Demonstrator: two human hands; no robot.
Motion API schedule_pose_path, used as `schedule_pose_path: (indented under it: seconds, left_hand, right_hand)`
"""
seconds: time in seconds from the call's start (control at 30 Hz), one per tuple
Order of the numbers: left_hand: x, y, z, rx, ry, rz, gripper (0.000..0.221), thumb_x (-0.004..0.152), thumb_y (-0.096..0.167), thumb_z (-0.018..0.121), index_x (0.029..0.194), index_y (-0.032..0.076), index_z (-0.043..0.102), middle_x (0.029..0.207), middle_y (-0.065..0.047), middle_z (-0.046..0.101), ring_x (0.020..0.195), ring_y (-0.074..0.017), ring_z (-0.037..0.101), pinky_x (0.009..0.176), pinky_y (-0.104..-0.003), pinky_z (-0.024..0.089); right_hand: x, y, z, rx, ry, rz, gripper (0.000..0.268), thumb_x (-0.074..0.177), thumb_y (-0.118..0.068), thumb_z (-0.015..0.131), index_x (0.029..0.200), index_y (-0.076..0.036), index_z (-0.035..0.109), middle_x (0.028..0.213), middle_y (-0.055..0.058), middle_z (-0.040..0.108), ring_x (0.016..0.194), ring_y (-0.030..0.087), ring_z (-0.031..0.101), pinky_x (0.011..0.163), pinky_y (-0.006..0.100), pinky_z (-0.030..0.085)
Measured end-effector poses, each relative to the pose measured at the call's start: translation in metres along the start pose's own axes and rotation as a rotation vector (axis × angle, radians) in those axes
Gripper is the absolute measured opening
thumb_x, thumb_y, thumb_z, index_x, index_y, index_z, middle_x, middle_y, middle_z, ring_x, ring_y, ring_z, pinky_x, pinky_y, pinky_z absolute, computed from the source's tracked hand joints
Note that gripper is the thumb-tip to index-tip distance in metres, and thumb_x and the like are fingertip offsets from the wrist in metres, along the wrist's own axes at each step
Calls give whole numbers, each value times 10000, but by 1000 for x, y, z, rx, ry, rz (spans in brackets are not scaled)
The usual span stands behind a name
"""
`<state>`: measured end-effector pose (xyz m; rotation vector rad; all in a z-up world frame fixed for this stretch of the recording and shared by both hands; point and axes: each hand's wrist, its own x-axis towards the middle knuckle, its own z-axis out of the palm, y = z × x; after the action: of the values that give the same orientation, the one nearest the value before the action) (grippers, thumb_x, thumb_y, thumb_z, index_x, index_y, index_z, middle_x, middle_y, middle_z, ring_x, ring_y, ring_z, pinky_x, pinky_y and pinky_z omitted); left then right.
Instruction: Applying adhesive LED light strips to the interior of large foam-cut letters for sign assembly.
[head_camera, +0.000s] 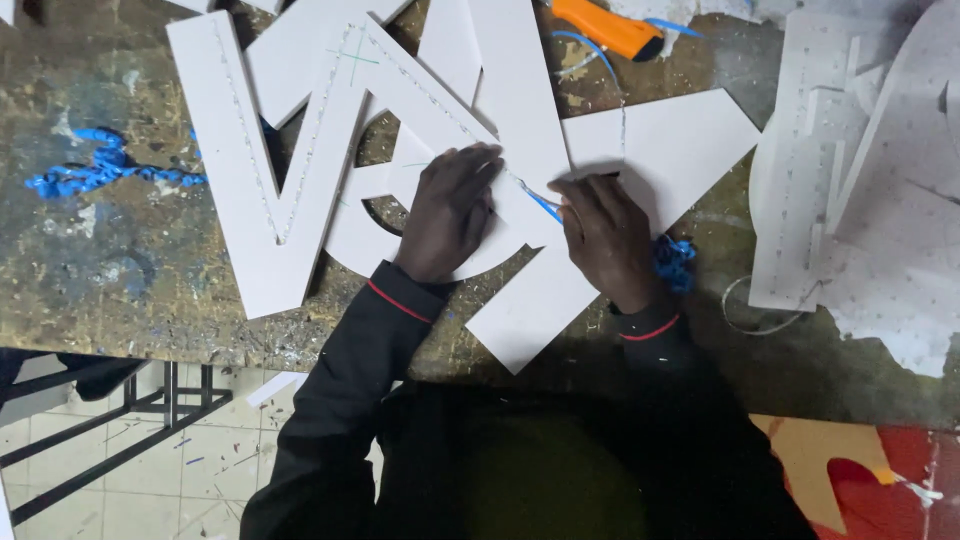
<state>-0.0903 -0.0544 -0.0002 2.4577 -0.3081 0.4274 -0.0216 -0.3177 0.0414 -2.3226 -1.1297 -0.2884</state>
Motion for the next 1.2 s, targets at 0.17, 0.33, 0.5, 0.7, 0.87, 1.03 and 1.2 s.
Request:
schedule_pose_path:
  seconds: [0.17,0.33,0.5,0.7,0.87,1.03,1.2]
  left_hand:
    - [7,4,-3,7,48,14,431,1134,167,578,1514,43,739,1547,-146,709,1544,-342,596,1307,-534,359]
    - [5,0,3,39,41,32,438,1153,190,557,1522,36,738,1560,-146,701,1551,-338,582,1309,-527,352]
    - [6,3,-1,65,19,52,467,1171,206,508,1546,21,714,1578,-153,683,1561,-339,569,1318,-517,331]
    - [2,2,2,-9,71,85,490,1105,74,499,1571,27,642,1666,-178,615,1574,-393,565,1337,-576,375]
    - [2,1,3,-53,71,76,492,1055,58,555,1524,74,703,1657,-180,623,1564,-420,575,1317,-614,383]
    - [0,-3,6,44,32,89,511,1056,91,612,1556,132,707,1666,-159,605,1591,-401,538,1324,-611,354]
    - [-2,-2,9,99,19,75,491,1087,233,614,1557,235,756,1672,-128,596,1629,-402,483,1318,-628,301]
  right_hand:
    - [-27,15,-14,-18,66,0,106,1145,-224,745,1201,-139,778,1013,37,642,916,317,714,804,432,597]
    - [-36,3,-12,8,47,-14,181,1130,-310,751,1225,-160,785,1047,39,666,946,324,739,825,444,611]
    - [-44,23,-18,137,45,62,60,1087,-115,779,1108,-161,812,979,7,688,906,331,783,816,412,635]
    - [-96,158,-98,-135,518,239,236,909,139,526,1006,49,722,1019,214,746,981,399,654,875,525,507]
    - [-96,137,-110,-245,570,208,524,1379,-358,467,1324,73,760,1216,244,651,1102,379,641,930,535,544]
    - [-22,21,-63,-7,449,192,343,1223,-188,533,1315,52,760,1238,194,612,1167,376,622,997,511,546]
    - [9,-5,3,118,170,-26,264,1203,-309,669,1283,-95,801,1072,70,649,985,329,689,853,440,564]
